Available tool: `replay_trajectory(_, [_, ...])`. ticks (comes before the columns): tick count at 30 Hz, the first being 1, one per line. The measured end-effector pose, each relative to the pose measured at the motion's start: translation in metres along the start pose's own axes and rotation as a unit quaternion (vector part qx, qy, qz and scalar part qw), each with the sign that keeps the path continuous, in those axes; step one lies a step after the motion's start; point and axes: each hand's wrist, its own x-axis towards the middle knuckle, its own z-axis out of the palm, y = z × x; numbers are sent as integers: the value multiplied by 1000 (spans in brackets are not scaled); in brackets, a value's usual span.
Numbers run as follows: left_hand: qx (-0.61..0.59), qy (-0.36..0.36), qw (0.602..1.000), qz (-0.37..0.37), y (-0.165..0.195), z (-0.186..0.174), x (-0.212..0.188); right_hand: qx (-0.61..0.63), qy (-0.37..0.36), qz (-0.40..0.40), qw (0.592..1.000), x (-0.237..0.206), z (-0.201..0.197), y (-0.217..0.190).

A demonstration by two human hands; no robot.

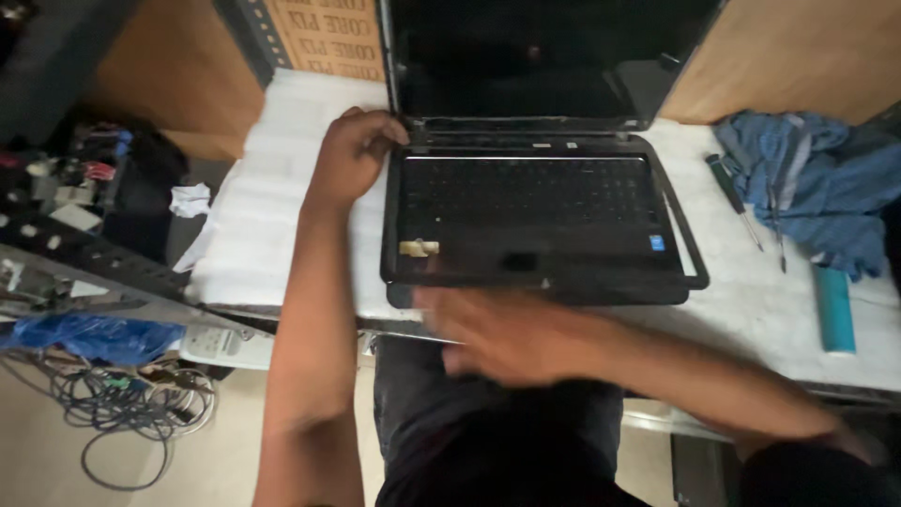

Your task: The person unscrews screws on the back cover of a laptop using a screwdriver, then opens the laptop lid and pries at the screen bezel with the screwdriver, working around the display edge.

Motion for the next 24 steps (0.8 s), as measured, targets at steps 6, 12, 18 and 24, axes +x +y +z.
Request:
replay_trajectory(6, [24,32,987,-155,1,12,0,52,131,-48,989,-101,-96,17])
replay_trajectory(12, [60,26,990,-126,-23,24,4,-138,529,249,800,-135,-103,183])
replay_trajectory(18, [55,-32,980,-190,-26,26,0,-128,440,345,819,-162,-62,261])
replay_trajectory(24, [10,-40,980,-194,-18,23,6,-190,399,406,800,-147,-69,242])
